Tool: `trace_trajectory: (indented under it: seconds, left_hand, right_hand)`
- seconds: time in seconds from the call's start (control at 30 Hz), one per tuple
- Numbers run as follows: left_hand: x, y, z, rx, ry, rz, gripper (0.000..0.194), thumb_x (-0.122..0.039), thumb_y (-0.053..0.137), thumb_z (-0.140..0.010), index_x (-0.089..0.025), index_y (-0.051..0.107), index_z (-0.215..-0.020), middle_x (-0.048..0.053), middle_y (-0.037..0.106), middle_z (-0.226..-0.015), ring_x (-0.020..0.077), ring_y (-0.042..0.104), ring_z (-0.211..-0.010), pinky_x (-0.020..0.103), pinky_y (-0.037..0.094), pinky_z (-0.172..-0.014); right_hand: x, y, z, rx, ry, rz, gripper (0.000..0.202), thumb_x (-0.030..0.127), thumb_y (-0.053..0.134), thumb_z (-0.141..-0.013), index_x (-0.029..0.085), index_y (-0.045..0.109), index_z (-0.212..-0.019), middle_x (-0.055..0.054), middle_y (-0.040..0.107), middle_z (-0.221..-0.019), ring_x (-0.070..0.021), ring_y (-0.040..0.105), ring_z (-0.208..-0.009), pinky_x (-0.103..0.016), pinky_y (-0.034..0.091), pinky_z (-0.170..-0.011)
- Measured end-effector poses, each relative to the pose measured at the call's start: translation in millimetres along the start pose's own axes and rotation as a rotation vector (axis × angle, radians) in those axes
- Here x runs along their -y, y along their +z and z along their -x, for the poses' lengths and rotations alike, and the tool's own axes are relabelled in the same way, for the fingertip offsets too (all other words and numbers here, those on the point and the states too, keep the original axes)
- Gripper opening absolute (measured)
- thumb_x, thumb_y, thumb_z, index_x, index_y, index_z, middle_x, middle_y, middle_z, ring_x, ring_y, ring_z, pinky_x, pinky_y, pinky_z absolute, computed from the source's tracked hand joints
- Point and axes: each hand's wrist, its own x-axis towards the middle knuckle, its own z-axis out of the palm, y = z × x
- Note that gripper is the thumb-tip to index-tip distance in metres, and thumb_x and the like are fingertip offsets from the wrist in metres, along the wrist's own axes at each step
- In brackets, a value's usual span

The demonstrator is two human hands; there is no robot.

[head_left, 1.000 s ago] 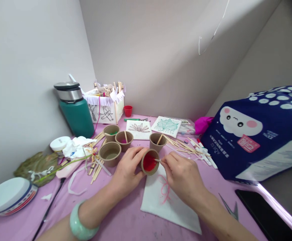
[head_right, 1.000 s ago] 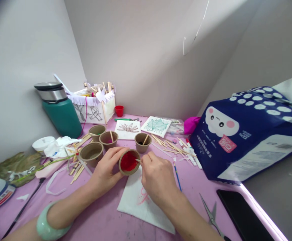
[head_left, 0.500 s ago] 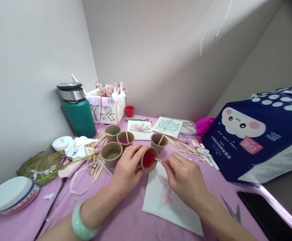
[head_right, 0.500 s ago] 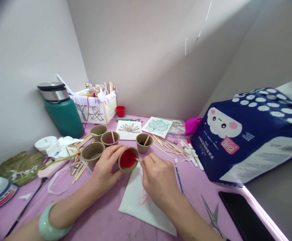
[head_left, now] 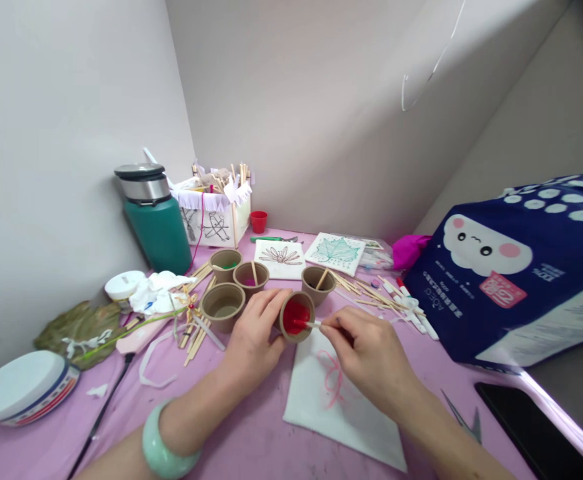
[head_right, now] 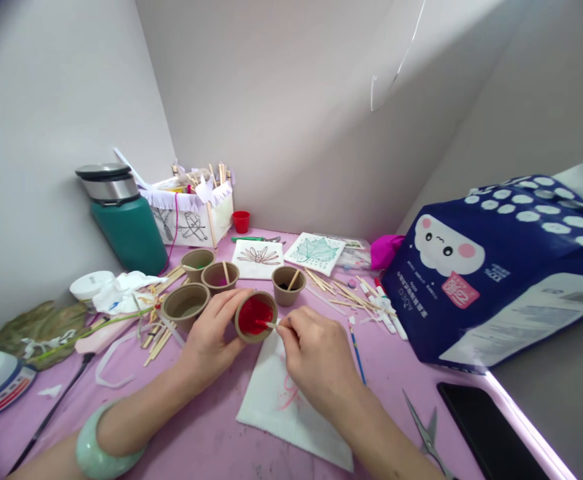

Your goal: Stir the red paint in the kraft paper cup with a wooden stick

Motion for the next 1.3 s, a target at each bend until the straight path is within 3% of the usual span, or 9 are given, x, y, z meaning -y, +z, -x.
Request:
trace_trajectory:
  seconds: [0.1, 0.2, 0.4, 0.63, 0.83, 0.97, 1.13, 1.3]
  left_hand:
    - [-1.9, 1.8, -0.9, 0.049, -0.058, 0.105, 0.049, -0.018, 0.063, -0.079, -0.025, 0.047, -0.125, 0.006, 0.056, -0.123, 0.0218, 0.051, -0.115, 0.038, 0.045, -0.098]
    - [-3.6, 3.6, -1.2, 0.093, -0.115, 0.18, 0.048, -0.022, 0.067, -0.078, -0.025, 0.05, -0.122, 0.005, 0.059, -0.12, 0.0218, 0.054, -0.111, 0.037, 0.047, -0.094]
    - [-4.5, 5.1, 0.0, 0.138, -0.116, 0.226, 0.05, -0.016, 0.065, -0.075, -0.025, 0.051, -0.123, 0.006, 0.059, -0.121, 0.0224, 0.055, -0.111, 0.039, 0.046, -0.096]
    - [-5.7, 4.8, 0.0, 0.176, -0.124, 0.256, 0.051, -0.018, 0.066, -0.075, -0.024, 0.051, -0.123, 0.006, 0.06, -0.121, 0.022, 0.056, -0.111, 0.036, 0.046, -0.096]
    - [-2.0, 7.0, -1.6, 0.169, -0.203, 0.353, 0.055, -0.017, 0.07, -0.071, -0.023, 0.051, -0.123, 0.006, 0.061, -0.122, 0.0228, 0.058, -0.11, 0.038, 0.047, -0.095]
    - [0.9, 6.1, -3.0, 0.162, -0.319, 0.455, 0.055, -0.015, 0.074, -0.066, -0.022, 0.054, -0.117, 0.006, 0.064, -0.115, 0.0236, 0.061, -0.104, 0.041, 0.05, -0.091]
    - [0.8, 4.1, -4.4, 0.161, -0.4, 0.473, 0.052, -0.013, 0.075, -0.064, -0.023, 0.055, -0.111, 0.003, 0.066, -0.109, 0.0222, 0.062, -0.1, 0.039, 0.05, -0.09]
    - [0.6, 4.0, -3.3, 0.164, -0.413, 0.469, 0.054, -0.012, 0.075, -0.063, -0.022, 0.055, -0.113, 0.004, 0.066, -0.109, 0.0226, 0.062, -0.101, 0.04, 0.049, -0.091]
  right_hand:
    - [1.8, 1.7, -0.7, -0.064, -0.06, 0.054, 0.016, 0.018, 0.049, -0.089, 0.018, 0.061, -0.078, -0.003, 0.061, -0.076, -0.014, 0.055, -0.065, -0.025, 0.037, -0.06]
    - [1.9, 5.8, -0.5, -0.042, -0.127, 0.124, 0.02, 0.015, 0.045, -0.089, 0.018, 0.064, -0.085, -0.004, 0.061, -0.079, -0.0144, 0.055, -0.066, -0.025, 0.037, -0.059]
    - [-2.6, 11.4, 0.2, -0.007, -0.167, 0.079, 0.024, 0.012, 0.043, -0.089, 0.017, 0.065, -0.096, -0.006, 0.063, -0.084, -0.014, 0.059, -0.071, -0.024, 0.042, -0.062]
    - [-1.1, 12.3, -2.4, 0.084, -0.102, 0.058, 0.016, 0.02, 0.052, -0.089, 0.02, 0.067, -0.082, -0.002, 0.063, -0.076, -0.0133, 0.059, -0.066, -0.024, 0.041, -0.059]
    - [-9.1, 15.5, -12.0, -0.098, -0.129, -0.071, 0.024, 0.017, 0.047, -0.09, 0.018, 0.062, -0.109, -0.007, 0.066, -0.097, -0.0167, 0.062, -0.083, -0.028, 0.048, -0.072]
    - [-18.3, 11.2, -15.5, -0.205, -0.112, -0.124, 0.022, 0.017, 0.045, -0.091, 0.02, 0.063, -0.104, -0.007, 0.067, -0.096, -0.0173, 0.063, -0.085, -0.03, 0.048, -0.073]
    - [-22.6, 11.4, -13.4, -0.145, -0.077, -0.087, 0.015, 0.022, 0.051, -0.089, 0.02, 0.066, -0.086, -0.004, 0.065, -0.083, -0.0152, 0.06, -0.073, -0.027, 0.044, -0.064]
    - [-14.0, 16.0, -14.6, -0.033, -0.097, -0.011, 0.022, 0.017, 0.048, -0.09, 0.021, 0.067, -0.099, -0.004, 0.061, -0.087, -0.0134, 0.058, -0.072, -0.026, 0.044, -0.066]
